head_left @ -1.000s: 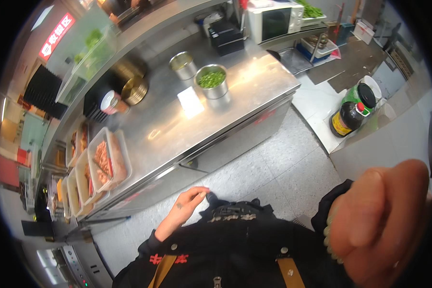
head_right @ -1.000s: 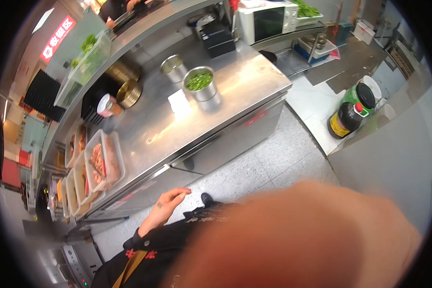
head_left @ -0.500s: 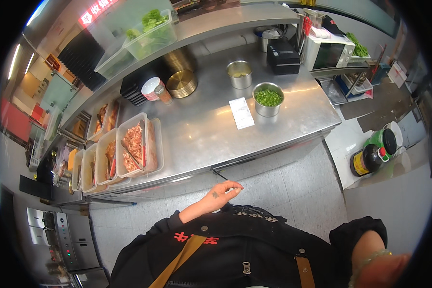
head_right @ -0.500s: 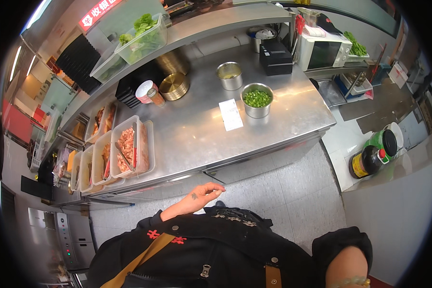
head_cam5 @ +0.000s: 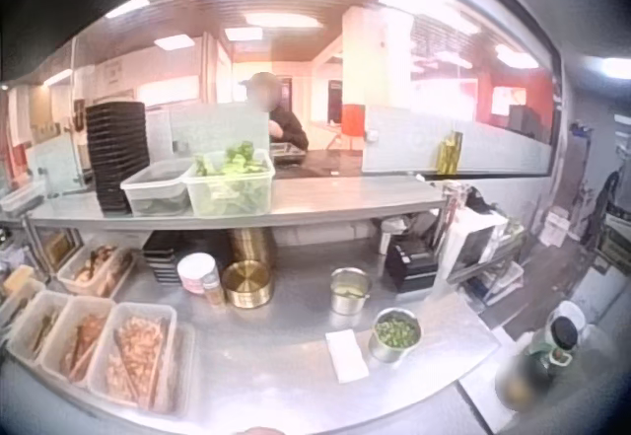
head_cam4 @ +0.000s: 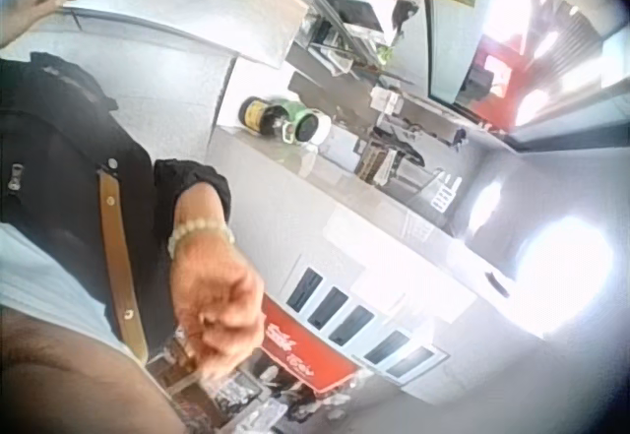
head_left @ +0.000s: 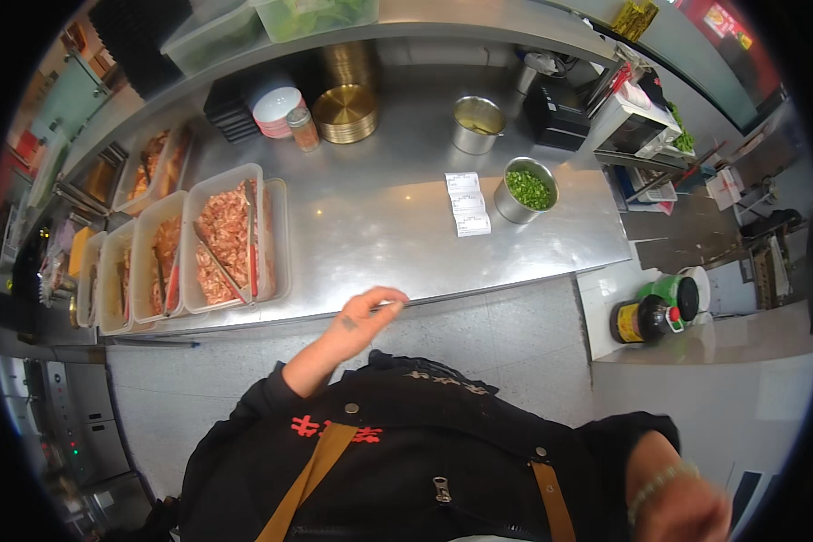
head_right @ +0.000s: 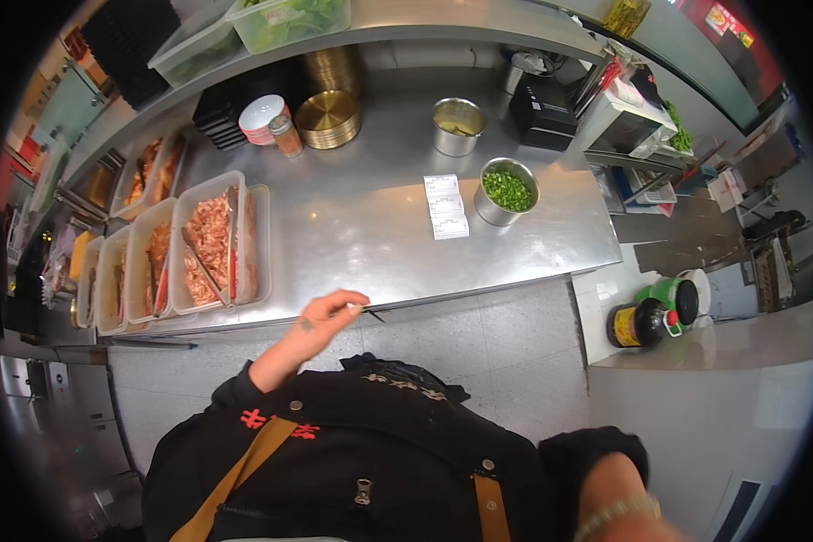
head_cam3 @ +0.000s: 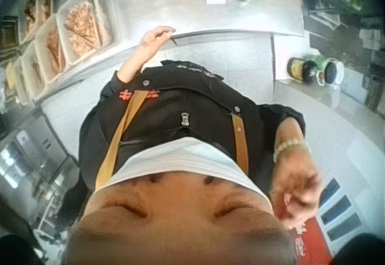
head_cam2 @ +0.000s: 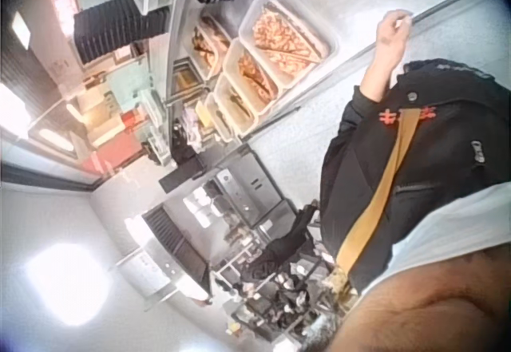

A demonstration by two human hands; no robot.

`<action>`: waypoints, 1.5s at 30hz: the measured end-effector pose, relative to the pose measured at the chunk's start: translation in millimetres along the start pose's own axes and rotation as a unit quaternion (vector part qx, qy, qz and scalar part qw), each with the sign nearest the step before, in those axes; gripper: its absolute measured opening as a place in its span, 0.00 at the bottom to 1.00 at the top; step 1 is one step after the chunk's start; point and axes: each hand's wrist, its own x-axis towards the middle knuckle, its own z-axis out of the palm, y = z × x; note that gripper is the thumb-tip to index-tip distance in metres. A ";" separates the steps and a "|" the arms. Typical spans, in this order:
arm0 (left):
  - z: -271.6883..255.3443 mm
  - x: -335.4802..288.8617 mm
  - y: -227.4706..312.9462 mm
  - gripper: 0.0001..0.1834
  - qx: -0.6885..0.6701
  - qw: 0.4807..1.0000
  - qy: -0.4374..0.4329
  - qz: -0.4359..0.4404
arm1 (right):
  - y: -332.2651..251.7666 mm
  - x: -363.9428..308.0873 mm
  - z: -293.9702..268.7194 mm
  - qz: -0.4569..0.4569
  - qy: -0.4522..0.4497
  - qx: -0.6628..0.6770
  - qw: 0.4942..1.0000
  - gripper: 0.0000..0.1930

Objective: The person places lettuce leaves onto small round plates, then uses tongs to add cooked meat and chopped green onions on top. The assembled plates are moved to a nearby counter. The process is repeated for multiple plates.

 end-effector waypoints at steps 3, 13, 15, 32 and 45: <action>-39.3 4.4 13.2 0.10 -0.043 0.997 0.049 0.041 | 51.5 -37.8 45.5 0.316 0.124 0.085 0.937 0.06; -104.8 4.9 98.3 0.07 -0.079 0.939 0.148 0.299 | 132.8 -54.1 120.2 0.398 -0.137 0.131 0.898 0.07; -105.3 5.8 110.4 0.07 -0.075 0.927 0.160 0.331 | 141.9 -57.5 118.0 0.383 -0.134 0.136 0.904 0.07; -72.4 29.5 187.5 0.05 0.029 0.909 0.235 0.343 | 231.8 -73.5 32.5 0.077 0.020 0.158 0.984 0.09; -72.6 46.0 188.0 0.09 0.151 0.882 0.250 0.369 | 377.1 -438.2 199.3 0.531 -0.464 0.032 0.708 0.08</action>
